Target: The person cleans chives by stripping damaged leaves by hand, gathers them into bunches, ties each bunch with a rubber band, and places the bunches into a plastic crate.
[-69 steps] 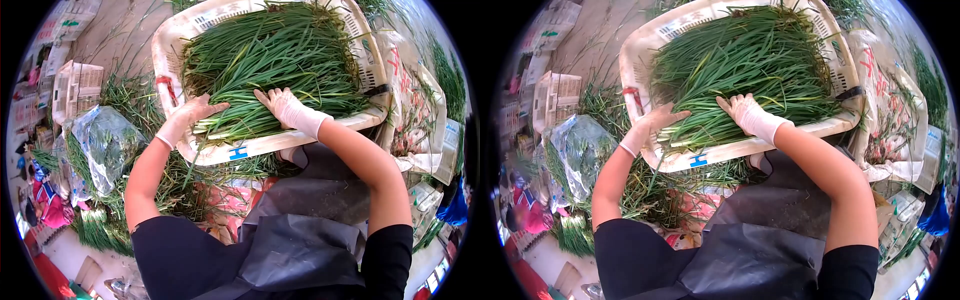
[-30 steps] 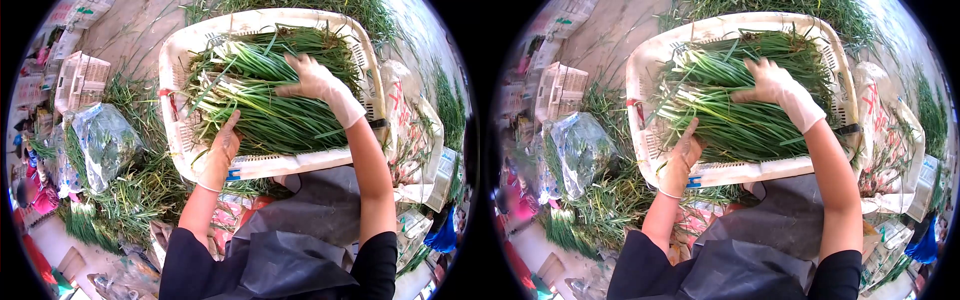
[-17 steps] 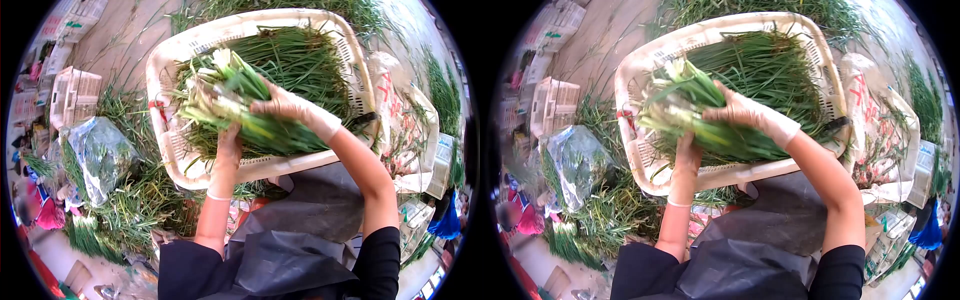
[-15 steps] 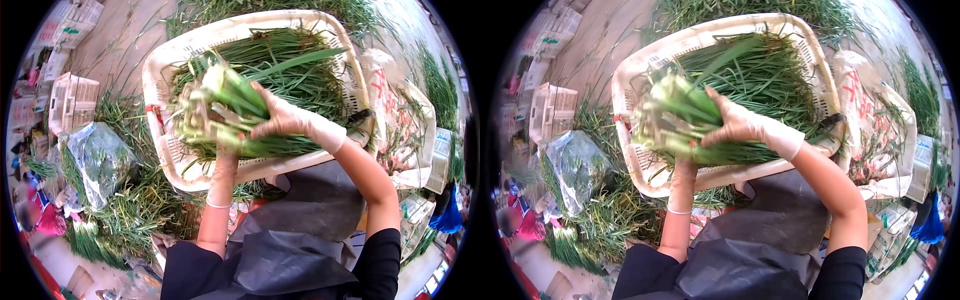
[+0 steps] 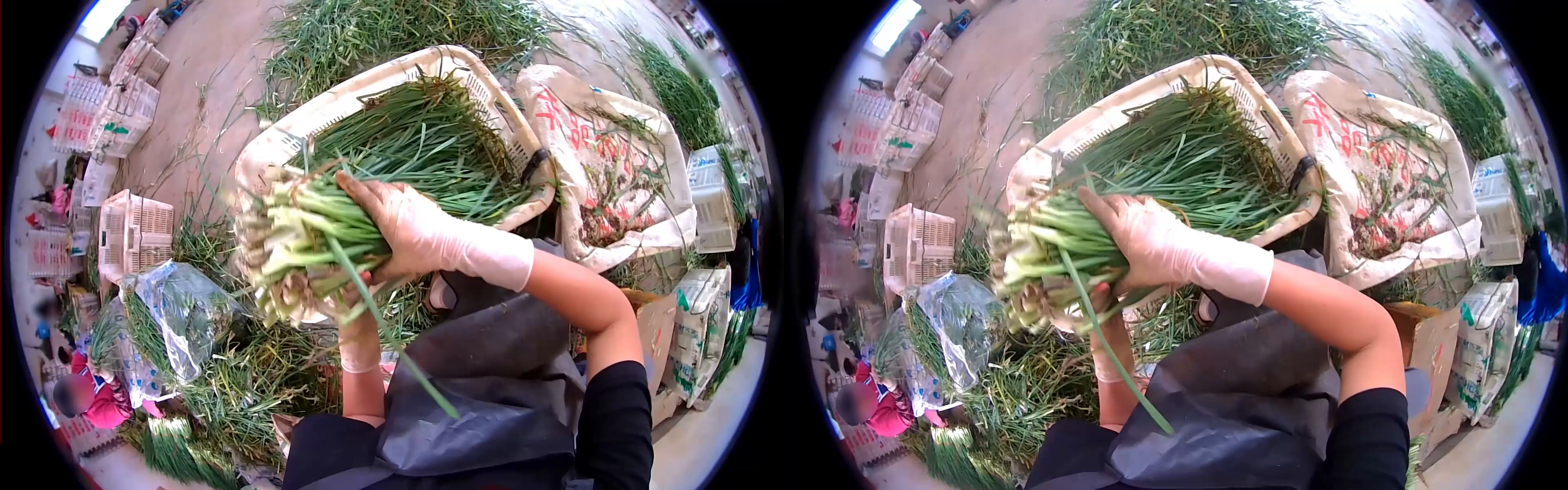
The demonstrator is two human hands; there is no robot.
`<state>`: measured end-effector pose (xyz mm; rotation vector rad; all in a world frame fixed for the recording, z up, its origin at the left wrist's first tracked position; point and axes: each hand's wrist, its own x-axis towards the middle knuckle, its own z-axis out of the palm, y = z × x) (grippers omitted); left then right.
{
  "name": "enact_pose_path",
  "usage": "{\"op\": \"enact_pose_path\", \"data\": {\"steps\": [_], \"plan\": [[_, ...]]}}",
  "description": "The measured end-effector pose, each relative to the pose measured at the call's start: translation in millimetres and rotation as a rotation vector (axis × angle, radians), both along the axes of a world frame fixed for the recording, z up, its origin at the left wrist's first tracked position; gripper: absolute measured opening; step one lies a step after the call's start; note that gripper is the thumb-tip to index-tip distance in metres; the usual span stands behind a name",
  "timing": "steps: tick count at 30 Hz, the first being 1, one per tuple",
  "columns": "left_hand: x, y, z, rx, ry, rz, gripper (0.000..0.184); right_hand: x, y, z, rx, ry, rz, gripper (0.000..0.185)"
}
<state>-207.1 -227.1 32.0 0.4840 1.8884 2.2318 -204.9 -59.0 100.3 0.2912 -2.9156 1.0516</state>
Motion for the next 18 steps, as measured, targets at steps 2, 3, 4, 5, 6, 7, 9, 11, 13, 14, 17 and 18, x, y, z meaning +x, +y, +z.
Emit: {"op": "enact_pose_path", "data": {"steps": [2, 3, 4, 5, 6, 7, 9, 11, 13, 14, 17, 18], "plan": [[-20, 18, 21, -0.033, 0.115, -0.052, 0.060, -2, 11, 29, -0.239, -0.093, 0.000, 0.126], [-30, 29, 35, -0.048, 0.181, -0.083, 0.059, -2, 15, 32, -0.391, 0.029, 0.010, 0.124], [-37, 41, 49, -0.058, 0.252, -0.106, 0.059, -2, 18, 27, -0.481, 0.274, -0.034, 0.105], [-44, 54, 65, -0.067, 0.325, -0.130, 0.059, 3, 26, 32, -0.485, 0.272, -0.001, 0.105], [-49, 68, 79, -0.071, 0.396, -0.154, 0.059, 10, 40, 39, -0.538, 0.221, -0.075, 0.096], [-54, 84, 95, -0.074, 0.483, -0.179, 0.058, 17, 57, 46, -0.583, 0.177, -0.151, 0.087], [-54, 110, 122, -0.066, 0.568, -0.175, 0.058, 44, 88, 56, -0.918, 0.073, -0.397, 0.084], [-40, 154, 147, -0.136, 0.764, -0.134, 0.070, 70, 121, 53, -1.185, 0.276, -0.443, 0.084], [-16, 210, 172, -0.182, 0.963, -0.128, 0.082, 100, 154, 49, -1.322, 0.485, -0.448, 0.083], [-6, 234, 182, -0.194, 1.061, -0.129, 0.088, 111, 170, 48, -1.362, 0.570, -0.444, 0.083], [35, 308, 202, 0.052, 1.269, -0.239, 0.093, 155, 227, 39, -1.405, 0.823, -0.492, 0.082], [50, 329, 207, 0.085, 1.333, -0.273, 0.093, 169, 251, 36, -1.396, 0.899, -0.508, 0.082]]}}
